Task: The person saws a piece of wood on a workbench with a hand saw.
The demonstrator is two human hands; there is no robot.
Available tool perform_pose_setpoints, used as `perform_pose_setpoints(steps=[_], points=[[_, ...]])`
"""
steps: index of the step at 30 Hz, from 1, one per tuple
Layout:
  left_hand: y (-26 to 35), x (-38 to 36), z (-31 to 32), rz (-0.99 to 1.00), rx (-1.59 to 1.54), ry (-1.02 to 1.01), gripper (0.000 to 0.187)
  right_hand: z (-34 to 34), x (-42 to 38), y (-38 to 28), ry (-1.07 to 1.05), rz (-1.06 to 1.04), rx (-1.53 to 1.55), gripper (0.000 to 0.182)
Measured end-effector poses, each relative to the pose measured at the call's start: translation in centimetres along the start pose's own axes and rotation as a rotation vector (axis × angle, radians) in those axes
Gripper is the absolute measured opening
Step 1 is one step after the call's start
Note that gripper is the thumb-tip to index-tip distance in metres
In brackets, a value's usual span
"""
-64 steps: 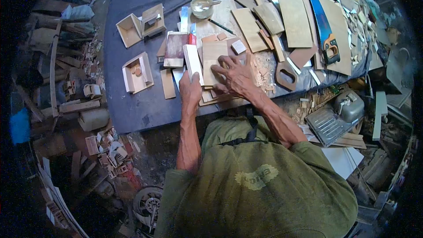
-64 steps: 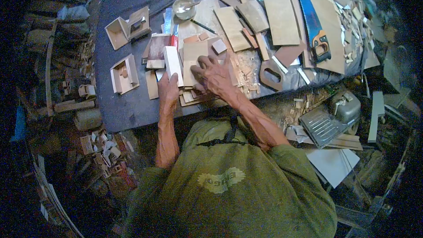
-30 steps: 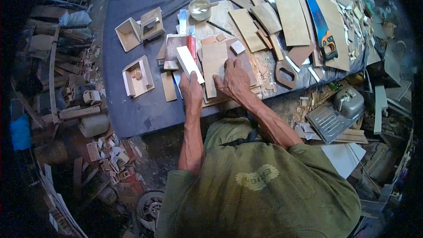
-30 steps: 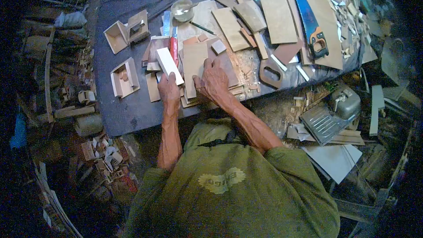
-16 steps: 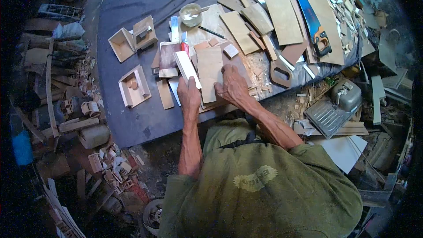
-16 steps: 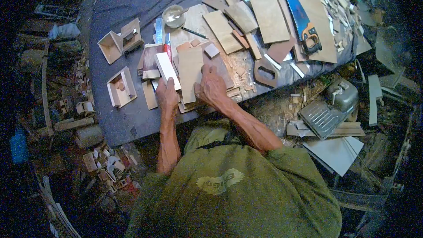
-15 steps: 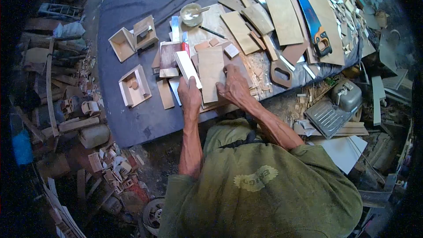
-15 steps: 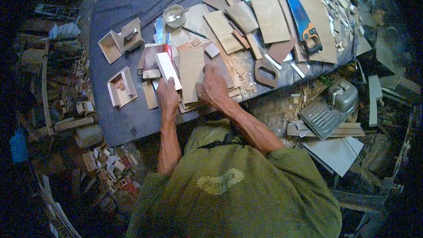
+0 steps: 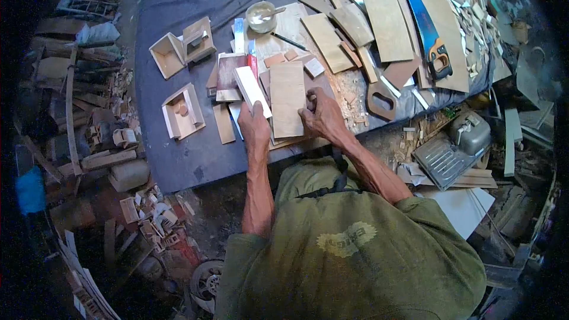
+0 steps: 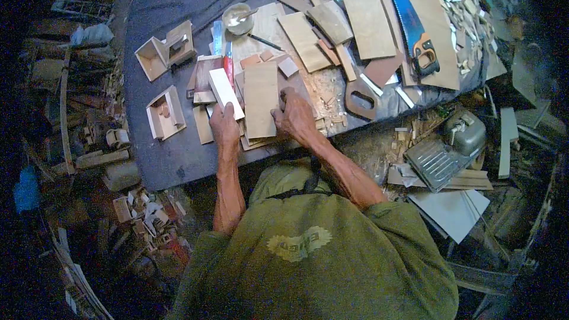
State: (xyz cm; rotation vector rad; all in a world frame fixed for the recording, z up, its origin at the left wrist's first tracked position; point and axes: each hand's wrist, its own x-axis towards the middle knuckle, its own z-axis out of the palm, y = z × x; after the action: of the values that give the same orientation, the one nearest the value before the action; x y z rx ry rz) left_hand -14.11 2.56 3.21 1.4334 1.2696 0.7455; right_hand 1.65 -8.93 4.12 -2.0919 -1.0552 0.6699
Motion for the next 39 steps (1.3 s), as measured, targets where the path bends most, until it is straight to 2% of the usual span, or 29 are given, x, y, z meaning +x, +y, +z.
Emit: perform_pose_setpoints(steps=[11,15,18,20,24,27,30,31,33,34,36,39], points=[[2.8,-1.0,0.9,0.072,0.126,0.043,0.027,0.9,0.5,0.4,0.016,-0.036,-0.070,0.049],[2.8,-1.4,1.0,0.098,0.133,0.060,0.027,0.5,0.0,0.3,0.048,-0.042,0.117,0.057],[2.2,-1.7,1.3,0.169,0.082,0.047,0.026,0.6,0.1,0.3,0.087,-0.082,0.316,0.058],[1.4,-1.6,1.5,0.126,0.058,0.003,0.026,-0.2,0.4,-0.3,0.069,-0.119,0.484,0.058],[-0.3,-1.0,1.2,0.050,-0.186,-0.014,0.024,-1.7,0.7,0.0,0.100,-0.146,0.347,0.057],[1.7,-1.7,-0.1,-0.059,-0.113,-0.018,0.030,-3.9,0.8,-0.4,0.094,-0.157,0.294,0.050],[3.7,-2.0,-0.5,-0.080,0.115,-0.022,0.024,-4.9,1.6,1.0,-0.100,-0.167,0.277,0.045],[3.0,-1.7,-0.4,0.006,0.209,-0.003,0.025,-4.8,1.8,1.4,-0.126,-0.104,0.281,0.040],[1.5,-1.1,-0.2,0.179,0.397,0.040,0.026,-4.6,2.1,2.2,-0.125,-0.161,0.234,0.038],[1.3,-1.1,-0.1,0.203,0.406,0.066,0.027,-4.4,2.1,2.5,-0.126,-0.187,0.212,0.037],[1.3,-1.4,0.4,0.253,0.422,0.116,0.028,-4.3,2.2,2.9,-0.181,-0.073,0.209,0.036],[1.8,-1.4,0.3,0.151,0.412,0.078,0.028,-4.7,2.0,2.8,-0.224,0.026,0.227,0.037]])
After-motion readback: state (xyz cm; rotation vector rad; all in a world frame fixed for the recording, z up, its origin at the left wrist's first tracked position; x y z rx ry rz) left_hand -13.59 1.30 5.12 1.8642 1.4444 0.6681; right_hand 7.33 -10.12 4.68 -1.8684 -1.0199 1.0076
